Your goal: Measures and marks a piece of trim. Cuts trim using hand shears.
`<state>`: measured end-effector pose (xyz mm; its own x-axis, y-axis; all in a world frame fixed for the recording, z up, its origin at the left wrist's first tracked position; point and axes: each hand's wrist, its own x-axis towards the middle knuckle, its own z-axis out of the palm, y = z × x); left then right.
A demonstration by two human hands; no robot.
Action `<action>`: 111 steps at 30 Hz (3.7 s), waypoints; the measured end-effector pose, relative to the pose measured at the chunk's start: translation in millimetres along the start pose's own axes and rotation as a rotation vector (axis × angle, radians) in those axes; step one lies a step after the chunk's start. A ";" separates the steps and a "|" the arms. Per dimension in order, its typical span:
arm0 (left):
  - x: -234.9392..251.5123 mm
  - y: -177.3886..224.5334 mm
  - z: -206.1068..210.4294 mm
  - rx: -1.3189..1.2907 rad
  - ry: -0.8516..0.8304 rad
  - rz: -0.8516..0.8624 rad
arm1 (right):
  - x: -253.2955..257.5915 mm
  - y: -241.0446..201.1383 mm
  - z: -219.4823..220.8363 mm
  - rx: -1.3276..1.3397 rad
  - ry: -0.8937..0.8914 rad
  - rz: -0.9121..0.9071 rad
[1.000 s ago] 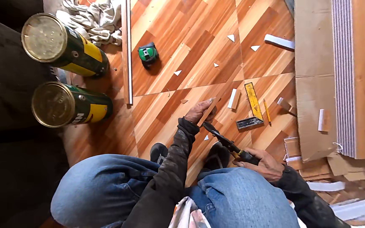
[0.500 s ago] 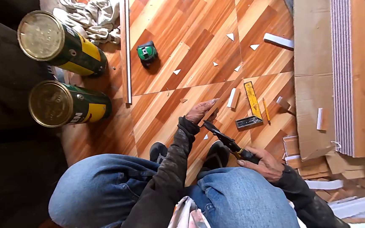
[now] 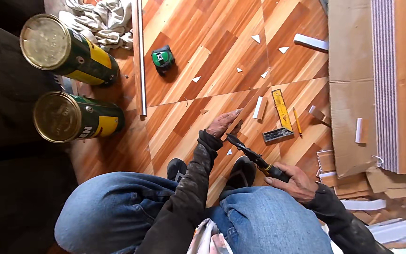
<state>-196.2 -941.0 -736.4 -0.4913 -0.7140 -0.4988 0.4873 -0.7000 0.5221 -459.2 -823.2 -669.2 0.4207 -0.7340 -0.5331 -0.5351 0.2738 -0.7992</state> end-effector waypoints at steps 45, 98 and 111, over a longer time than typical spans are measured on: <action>5.2 -10.6 -0.3 0.119 0.051 0.001 | -3.0 -10.0 -9.9 -0.197 0.020 -0.013; 23.6 -70.4 4.7 -0.030 0.501 0.437 | 143.4 -7.9 92.0 0.516 0.838 0.076; 10.4 -55.8 -1.5 -0.165 0.585 0.270 | 121.7 109.4 -22.5 -0.246 1.074 0.308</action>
<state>-227.4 -909.4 -771.7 0.1139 -0.7216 -0.6829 0.6650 -0.4553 0.5920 -483.1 -896.5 -815.3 -0.5332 -0.8412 -0.0903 -0.6856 0.4921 -0.5364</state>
